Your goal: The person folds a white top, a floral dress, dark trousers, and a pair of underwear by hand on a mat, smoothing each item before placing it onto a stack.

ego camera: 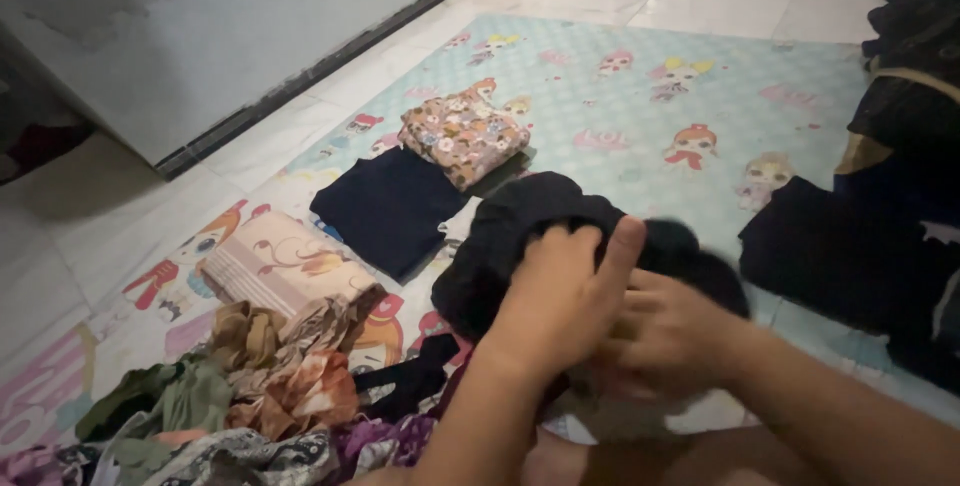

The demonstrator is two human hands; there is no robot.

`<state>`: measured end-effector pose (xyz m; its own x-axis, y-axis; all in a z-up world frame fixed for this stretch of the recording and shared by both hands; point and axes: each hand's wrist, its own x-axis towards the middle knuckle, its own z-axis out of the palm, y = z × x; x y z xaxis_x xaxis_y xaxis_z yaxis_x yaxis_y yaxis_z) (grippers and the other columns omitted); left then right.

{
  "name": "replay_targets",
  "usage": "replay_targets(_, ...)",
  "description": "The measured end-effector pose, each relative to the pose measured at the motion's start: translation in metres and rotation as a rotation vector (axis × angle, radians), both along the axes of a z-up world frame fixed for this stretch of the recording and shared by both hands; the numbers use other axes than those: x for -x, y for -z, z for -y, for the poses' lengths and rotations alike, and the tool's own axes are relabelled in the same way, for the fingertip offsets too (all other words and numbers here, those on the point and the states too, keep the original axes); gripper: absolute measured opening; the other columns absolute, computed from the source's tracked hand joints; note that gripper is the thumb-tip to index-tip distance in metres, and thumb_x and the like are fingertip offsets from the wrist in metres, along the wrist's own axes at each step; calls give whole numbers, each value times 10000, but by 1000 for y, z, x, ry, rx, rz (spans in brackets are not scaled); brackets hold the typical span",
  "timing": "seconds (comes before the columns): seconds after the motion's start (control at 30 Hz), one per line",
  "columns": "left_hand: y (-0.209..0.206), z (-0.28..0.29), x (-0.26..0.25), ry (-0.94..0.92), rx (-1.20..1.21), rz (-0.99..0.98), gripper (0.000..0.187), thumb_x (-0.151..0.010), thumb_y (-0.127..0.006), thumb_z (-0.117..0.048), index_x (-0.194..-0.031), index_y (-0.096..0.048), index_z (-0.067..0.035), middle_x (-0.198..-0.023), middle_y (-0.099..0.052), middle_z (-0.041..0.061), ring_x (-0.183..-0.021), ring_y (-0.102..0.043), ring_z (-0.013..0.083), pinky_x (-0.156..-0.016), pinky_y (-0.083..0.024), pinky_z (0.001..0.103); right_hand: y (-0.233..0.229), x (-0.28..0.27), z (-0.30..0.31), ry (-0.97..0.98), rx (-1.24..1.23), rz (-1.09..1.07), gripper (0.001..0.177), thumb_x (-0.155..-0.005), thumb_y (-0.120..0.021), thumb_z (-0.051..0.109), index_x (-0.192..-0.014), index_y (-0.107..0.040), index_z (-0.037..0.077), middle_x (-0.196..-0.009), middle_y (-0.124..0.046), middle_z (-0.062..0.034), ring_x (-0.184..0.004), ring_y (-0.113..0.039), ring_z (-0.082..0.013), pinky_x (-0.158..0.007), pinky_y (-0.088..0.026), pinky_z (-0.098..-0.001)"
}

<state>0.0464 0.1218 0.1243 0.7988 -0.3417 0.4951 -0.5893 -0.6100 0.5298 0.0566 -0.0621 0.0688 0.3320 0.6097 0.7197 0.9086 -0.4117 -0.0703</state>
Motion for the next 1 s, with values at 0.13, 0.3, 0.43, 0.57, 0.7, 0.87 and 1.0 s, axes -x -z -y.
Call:
replay_targets(0.13, -33, -30, 2, -178, -50, -304, 788, -1046, -257, -567, -811, -747, 4, -832, -697, 280, -867, -647, 503, -849, -505, 566, -33, -20, -5, 434, 731, -261, 523, -847, -696, 670, -873, -730, 148, -847, -706, -69, -939, -670, -254, -1155, -365, -494)
replay_targets(0.3, -64, -81, 13, -277, -172, -584, 735, -943, -502, -620, -779, -692, 71, -720, -677, 259, -687, -663, 435, -723, -547, 493, -66, -30, 64, 391, 208, -189, 358, -712, -813, 492, -784, -744, 148, -819, -704, -27, -915, -660, -230, -1174, -277, -498)
replay_targets(0.43, -63, -86, 16, -42, -215, -247, 545, -797, -739, -533, -806, -740, 12, -784, -688, 193, -713, -686, 337, -667, -537, 441, -60, -33, 84, 455, -63, 110, 339, -721, -846, 379, -727, -668, 91, -1014, -649, -104, -1121, -591, -339, -1089, -420, -428)
replay_targets(0.57, -32, -68, -4, -216, -246, 465, 517, -738, -775, -539, -805, -658, -40, -908, -678, 203, -820, -657, 390, -682, -495, 452, -59, -34, 95, 616, -121, -72, 400, -751, -894, 331, -804, -660, 11, -970, -665, -91, -850, -653, -222, -773, -526, -325)
replay_targets(0.7, -9, -60, -22, -227, 31, -153, 483, -948, -770, -429, -1074, -622, 12, -966, -713, 222, -914, -673, 361, -768, -536, 431, -71, -28, 86, 799, -243, -263, 381, -777, -917, 304, -845, -699, 0, -799, -677, -85, -688, -639, -215, -643, -510, -336)
replay_targets(0.87, -3, -12, -20, -96, 683, -270, 535, -901, -704, -213, -1323, -424, -40, -997, -746, 160, -879, -723, 214, -783, -570, 337, -85, 3, 42, 681, -747, -590, 255, -926, -841, 212, -938, -687, 10, -875, -706, -138, -703, -637, -172, -622, -510, -294)
replay_targets(1.0, -12, 15, -2, 174, 869, -163, 541, -1042, -575, -175, -1520, -368, -27, -1252, -682, 164, -1154, -682, 190, -1004, -530, 293, -83, 31, 3, 230, -666, -590, 297, -882, -686, 146, -1177, -706, 143, -1126, -718, -69, -968, -694, -85, -854, -563, -211)
